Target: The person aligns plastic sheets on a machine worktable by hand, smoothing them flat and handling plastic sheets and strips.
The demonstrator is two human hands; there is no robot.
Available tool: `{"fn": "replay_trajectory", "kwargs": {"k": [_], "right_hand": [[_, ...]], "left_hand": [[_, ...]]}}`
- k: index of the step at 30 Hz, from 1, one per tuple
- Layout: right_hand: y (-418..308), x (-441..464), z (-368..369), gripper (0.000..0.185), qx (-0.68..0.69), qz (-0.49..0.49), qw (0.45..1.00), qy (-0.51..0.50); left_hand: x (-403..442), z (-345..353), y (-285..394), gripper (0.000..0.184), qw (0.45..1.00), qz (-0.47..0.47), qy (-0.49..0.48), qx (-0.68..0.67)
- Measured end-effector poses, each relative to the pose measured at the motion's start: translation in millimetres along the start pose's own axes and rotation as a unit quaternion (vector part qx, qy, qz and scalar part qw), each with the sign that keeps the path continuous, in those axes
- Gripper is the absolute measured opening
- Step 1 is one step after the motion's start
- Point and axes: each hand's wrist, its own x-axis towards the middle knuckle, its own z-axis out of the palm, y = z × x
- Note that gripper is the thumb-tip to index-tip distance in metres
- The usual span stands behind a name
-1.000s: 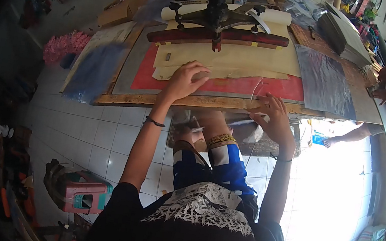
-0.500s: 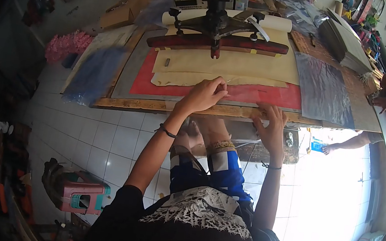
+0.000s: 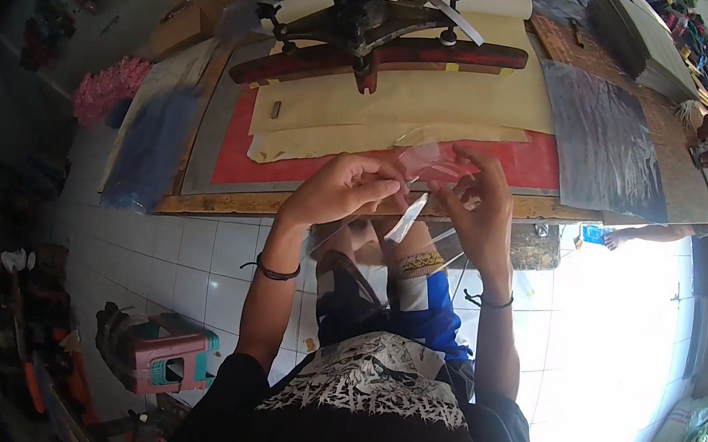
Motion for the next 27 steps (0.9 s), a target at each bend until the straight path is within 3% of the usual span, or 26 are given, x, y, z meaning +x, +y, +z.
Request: {"fn": "replay_trajectory", "kwargs": {"k": [9,15,18,21,24,27], "right_hand": [[11.7,12.6,13.1,0.049,0.019,-0.003,1.000,0.014],[0.6,14.8,23.4,0.041,-0.071,-0.110,0.991,0.024],[-1.7,7.2,27.7,0.036,-0.252,-0.160,0.953,0.060],[-17.1,-3.6,27.8,0.033,-0.202,-0.155,0.966,-0.035],[-23.2,-15.7,37.3,0.033,-0.231,-0.173,0.957,-0.029],[-20.7,-23.0,45.2,0.026,-0.201,-0.187,0.962,-0.010]], "left_hand": [[-4.1,-9.6,-17.1,0.024,0.999,-0.002,0.025,-0.029],[-8.1,-11.2,-22.6,0.026,0.998,-0.039,0.043,0.009],[-10.5,-5.8,-28.2,0.025,0.996,-0.035,0.084,-0.009],[-19.1,2.9,-16.9,0.024,0.991,-0.041,0.115,0.046],[-27.2,14.7,-3.2,0.026,0.989,-0.050,0.132,0.045],[-29.9,23.3,-17.7,0.028,0.987,0.000,0.160,0.020]]}}
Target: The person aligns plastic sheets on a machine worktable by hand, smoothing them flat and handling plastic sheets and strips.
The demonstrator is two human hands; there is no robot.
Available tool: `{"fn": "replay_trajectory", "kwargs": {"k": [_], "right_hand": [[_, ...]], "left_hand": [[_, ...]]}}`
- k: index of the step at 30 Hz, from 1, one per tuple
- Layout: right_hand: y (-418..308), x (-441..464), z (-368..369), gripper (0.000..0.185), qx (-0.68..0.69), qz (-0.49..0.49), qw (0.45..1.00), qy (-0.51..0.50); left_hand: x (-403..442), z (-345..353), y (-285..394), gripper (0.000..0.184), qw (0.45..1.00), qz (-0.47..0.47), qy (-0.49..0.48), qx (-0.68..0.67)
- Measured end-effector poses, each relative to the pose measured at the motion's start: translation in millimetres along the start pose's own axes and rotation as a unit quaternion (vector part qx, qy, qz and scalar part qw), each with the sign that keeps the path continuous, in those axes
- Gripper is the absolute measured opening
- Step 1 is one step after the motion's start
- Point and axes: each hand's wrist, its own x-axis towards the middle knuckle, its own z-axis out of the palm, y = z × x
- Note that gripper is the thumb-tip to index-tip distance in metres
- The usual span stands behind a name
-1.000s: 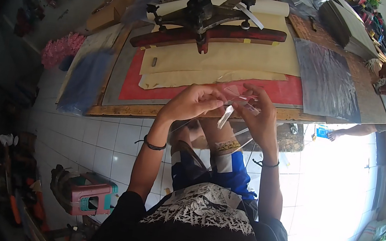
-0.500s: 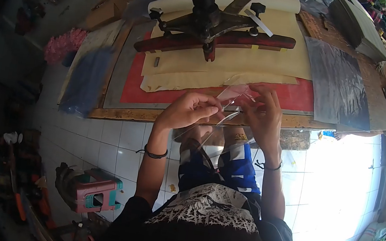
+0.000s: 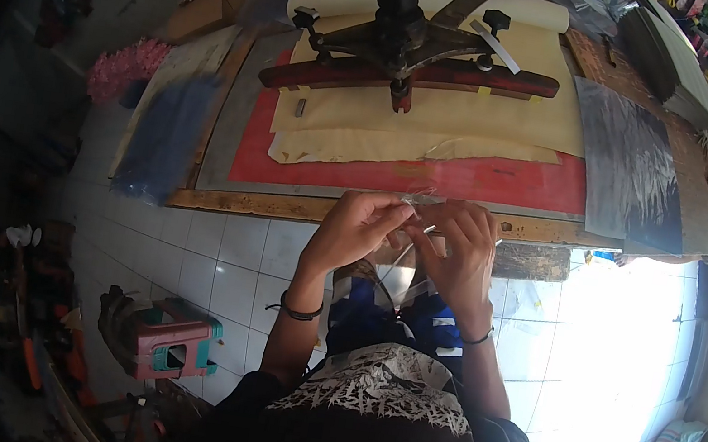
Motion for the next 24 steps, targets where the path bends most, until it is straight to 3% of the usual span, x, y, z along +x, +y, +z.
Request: {"fn": "replay_trajectory", "kwargs": {"k": [4,9,12,21,24], "right_hand": [[-11.1,-9.6,6.1,0.021,0.075,0.057,0.995,0.029],[-20.0,-11.8,7.6,0.016,0.069,0.029,0.996,0.056],[-30.1,-19.0,9.4,0.014,0.080,0.038,0.994,0.063],[-39.2,-33.9,10.2,0.007,0.146,0.072,0.982,0.096],[-34.8,-27.0,-7.4,0.012,0.133,0.052,0.984,0.108]], "left_hand": [[-7.8,7.9,-7.0,0.029,0.998,0.037,0.040,0.036],[-19.5,7.9,-0.3,0.029,0.989,0.077,0.065,0.109],[-29.4,6.9,10.0,0.026,0.996,0.032,0.047,0.073],[-63.7,0.3,4.4,0.029,0.994,0.042,0.054,-0.087],[-74.8,-11.6,-0.1,0.030,0.996,0.061,0.049,-0.040]]}}
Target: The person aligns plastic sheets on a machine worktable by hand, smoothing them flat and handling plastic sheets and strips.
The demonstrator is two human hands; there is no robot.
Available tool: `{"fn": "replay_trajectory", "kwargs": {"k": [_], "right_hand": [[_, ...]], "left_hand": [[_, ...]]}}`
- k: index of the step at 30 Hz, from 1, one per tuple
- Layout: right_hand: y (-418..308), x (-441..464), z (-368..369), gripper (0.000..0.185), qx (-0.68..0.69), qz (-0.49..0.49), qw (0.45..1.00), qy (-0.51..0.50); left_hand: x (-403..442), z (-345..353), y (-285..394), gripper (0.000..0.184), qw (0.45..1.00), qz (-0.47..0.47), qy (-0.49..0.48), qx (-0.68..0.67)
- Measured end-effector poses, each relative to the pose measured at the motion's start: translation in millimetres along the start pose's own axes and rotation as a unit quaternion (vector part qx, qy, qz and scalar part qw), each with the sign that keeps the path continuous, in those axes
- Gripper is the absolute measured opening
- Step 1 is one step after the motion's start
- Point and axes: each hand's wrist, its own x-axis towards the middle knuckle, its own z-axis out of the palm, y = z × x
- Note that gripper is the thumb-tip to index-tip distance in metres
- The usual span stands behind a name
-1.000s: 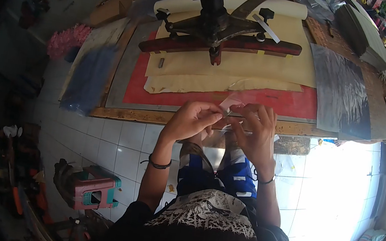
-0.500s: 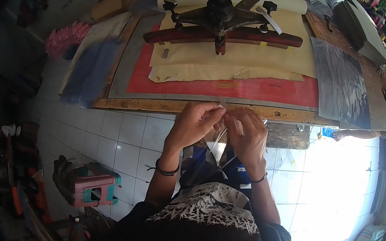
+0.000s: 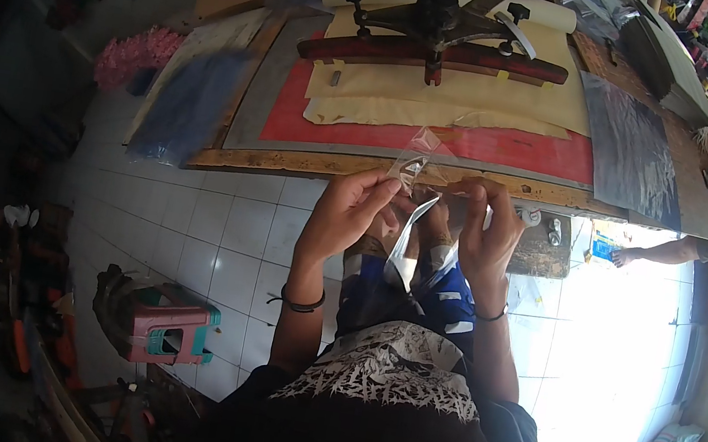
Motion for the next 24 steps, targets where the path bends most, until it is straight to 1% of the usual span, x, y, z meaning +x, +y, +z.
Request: {"fn": "replay_trajectory", "kwargs": {"k": [1,2,3,5,6,7,8,9,10,11,13,14,17,18,21,22,24], "right_hand": [[2.3,5.8,-2.5,0.014,-0.004,-0.021,1.000,0.012],[2.0,10.2,-5.6,0.016,0.005,0.016,1.000,0.010],[4.5,15.0,-8.0,0.016,-0.019,0.033,0.999,-0.016],[16.1,20.0,-5.1,0.033,0.019,0.052,0.995,-0.082],[30.5,20.3,-7.7,0.051,0.019,0.033,0.987,-0.157],[29.8,16.9,-7.9,0.058,0.026,0.042,0.980,-0.191],[36.9,11.1,-6.7,0.062,0.014,0.026,0.975,-0.219],[40.1,8.7,-4.5,0.066,0.002,0.009,0.969,-0.248],[43.0,4.8,-2.9,0.066,-0.032,0.001,0.967,-0.254],[44.9,-0.3,-4.1,0.062,-0.014,0.026,0.964,-0.263],[36.6,-2.6,-5.8,0.053,0.024,0.076,0.958,-0.275],[31.1,0.2,-7.2,0.036,-0.011,0.043,0.965,-0.259],[50.7,3.5,-18.2,0.028,-0.018,-0.007,0.947,-0.320],[43.0,7.3,-18.8,0.023,0.004,0.010,0.948,-0.317],[38.2,9.4,-22.4,0.023,0.002,0.025,0.949,-0.314],[35.6,9.7,-23.5,0.018,0.015,0.043,0.952,-0.304],[33.8,11.5,-29.0,0.016,0.000,0.055,0.953,-0.299]], "left_hand": [[-2.9,-3.2,-0.8,0.029,1.000,0.009,0.003,0.010],[-6.3,-6.0,-0.5,0.028,0.999,0.025,-0.004,0.030],[-9.2,-8.9,-0.1,0.028,0.998,0.041,-0.012,0.051],[-12.7,-14.0,2.6,0.029,0.993,0.069,-0.026,0.089],[-15.3,-15.1,5.7,0.029,0.991,0.080,-0.033,0.104],[-17.8,-16.3,9.0,0.030,0.988,0.091,-0.038,0.119],[-21.2,-19.2,12.7,0.031,0.986,0.076,-0.050,0.136],[-22.9,-22.7,14.7,0.031,0.983,0.095,-0.045,0.150],[-26.2,-25.7,15.1,0.031,0.980,0.111,-0.042,0.162],[-30.8,-29.1,14.0,0.030,0.976,0.124,-0.040,0.174],[-39.0,-39.9,17.7,0.029,0.975,0.129,0.000,0.178],[-45.0,-46.3,23.8,0.029,0.974,0.128,0.020,0.184],[-57.7,-61.5,38.8,0.027,0.968,0.139,0.079,0.193],[-63.0,-66.2,40.5,0.027,0.966,0.137,0.090,0.201],[-75.4,-71.4,46.8,0.026,0.970,0.102,0.102,0.197],[-75.6,-71.8,47.3,0.026,0.972,0.100,0.100,0.188],[-73.1,-71.4,44.0,0.023,0.976,0.082,0.103,0.173]]}}
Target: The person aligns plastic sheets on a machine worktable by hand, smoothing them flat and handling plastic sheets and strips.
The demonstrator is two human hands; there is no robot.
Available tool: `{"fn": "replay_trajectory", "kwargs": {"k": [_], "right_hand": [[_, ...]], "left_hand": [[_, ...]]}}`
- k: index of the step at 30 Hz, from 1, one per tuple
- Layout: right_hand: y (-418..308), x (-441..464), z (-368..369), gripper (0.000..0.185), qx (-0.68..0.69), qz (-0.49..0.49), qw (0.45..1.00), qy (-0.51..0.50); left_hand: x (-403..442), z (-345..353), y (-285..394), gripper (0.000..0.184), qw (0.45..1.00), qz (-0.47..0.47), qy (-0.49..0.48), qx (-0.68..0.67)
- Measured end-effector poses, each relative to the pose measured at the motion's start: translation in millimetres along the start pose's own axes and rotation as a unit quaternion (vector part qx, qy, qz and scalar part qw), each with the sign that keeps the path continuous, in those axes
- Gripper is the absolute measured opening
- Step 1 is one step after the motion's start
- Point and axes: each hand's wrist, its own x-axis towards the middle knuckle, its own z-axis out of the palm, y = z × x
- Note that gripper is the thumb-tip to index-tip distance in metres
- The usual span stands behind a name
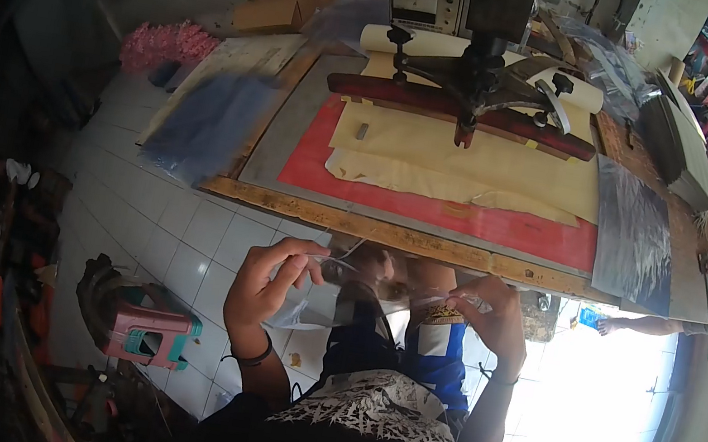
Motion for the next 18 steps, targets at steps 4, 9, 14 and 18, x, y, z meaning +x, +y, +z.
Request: {"fn": "replay_trajectory", "kwargs": {"k": [4,9,14,18], "right_hand": [[8.4,-9.0,-7.2,0.015,-0.041,0.030,0.998,0.034],[17.0,-11.3,-10.1,0.015,-0.027,0.066,0.997,0.043],[17.6,-0.6,-17.6,0.012,-0.019,0.076,0.996,0.033],[40.5,1.1,-26.0,0.011,-0.014,0.049,0.996,0.076]], "left_hand": [[4.6,10.4,-25.4,0.019,0.998,-0.038,-0.004,-0.053],[0.3,11.6,-41.8,0.015,0.993,-0.097,-0.059,-0.037],[-2.8,2.9,-65.1,0.019,0.996,-0.037,0.038,-0.071],[5.9,-42.8,-71.5,0.031,0.987,-0.068,0.097,-0.111]]}}
